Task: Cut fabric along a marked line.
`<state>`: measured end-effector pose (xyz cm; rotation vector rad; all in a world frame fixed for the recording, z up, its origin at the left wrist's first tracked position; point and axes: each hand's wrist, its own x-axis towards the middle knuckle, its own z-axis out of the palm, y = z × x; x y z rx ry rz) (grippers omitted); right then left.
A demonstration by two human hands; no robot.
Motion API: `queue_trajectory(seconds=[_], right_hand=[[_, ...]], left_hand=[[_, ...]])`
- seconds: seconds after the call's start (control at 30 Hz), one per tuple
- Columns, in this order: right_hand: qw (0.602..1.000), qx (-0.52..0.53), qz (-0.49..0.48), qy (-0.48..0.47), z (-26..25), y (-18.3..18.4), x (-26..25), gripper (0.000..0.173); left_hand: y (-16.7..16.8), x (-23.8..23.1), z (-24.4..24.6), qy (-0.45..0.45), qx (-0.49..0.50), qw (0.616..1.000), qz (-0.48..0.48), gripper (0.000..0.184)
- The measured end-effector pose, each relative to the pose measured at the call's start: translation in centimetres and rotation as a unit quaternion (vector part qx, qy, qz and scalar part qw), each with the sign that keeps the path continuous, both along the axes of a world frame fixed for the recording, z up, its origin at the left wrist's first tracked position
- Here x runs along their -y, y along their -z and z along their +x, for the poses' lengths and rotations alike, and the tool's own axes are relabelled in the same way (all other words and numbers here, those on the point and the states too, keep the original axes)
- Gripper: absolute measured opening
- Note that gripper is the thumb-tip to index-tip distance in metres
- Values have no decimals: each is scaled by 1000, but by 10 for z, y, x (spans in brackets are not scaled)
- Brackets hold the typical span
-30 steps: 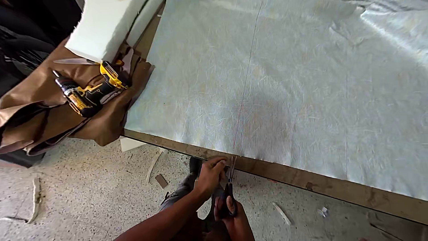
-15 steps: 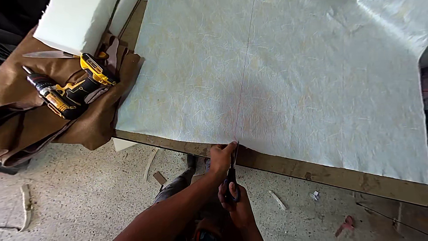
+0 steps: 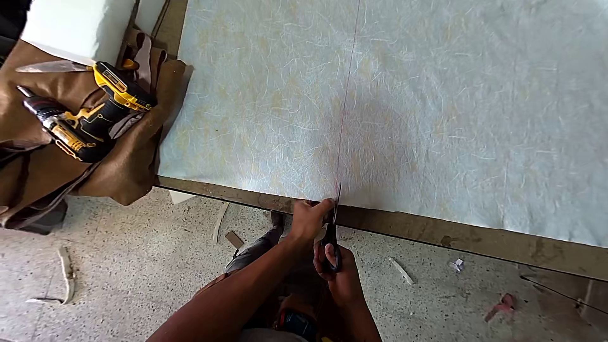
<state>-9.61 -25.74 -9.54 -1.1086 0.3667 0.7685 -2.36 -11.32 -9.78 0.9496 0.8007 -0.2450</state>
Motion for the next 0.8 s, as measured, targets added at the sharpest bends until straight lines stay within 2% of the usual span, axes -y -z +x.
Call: queue_trajectory(seconds=[0.27,0.33,0.43,0.47,0.63,0.8], right_hand=[[999,-24,-45,0,1,-16,6,47],[999,-29,-45,1,2,-19,4,46],[999,-31,-39,8,2,-23,2,47],[999,-33,-39,14,1,-24,1,47],[997,-53,-44,25,1,-29,-1,49],[997,-61,-39,-1,9,-30,0,53]], left_hand=[[-15,-4,-8,61,-20,997,53,36],[-20,-3,-7,82,-12,997,3,51],[-14,3,1,116,31,987,-103,90],[-11,6,3,114,35,985,-124,93],[1,20,4,22,56,982,-176,65],[13,17,-5,22,54,982,-182,61]])
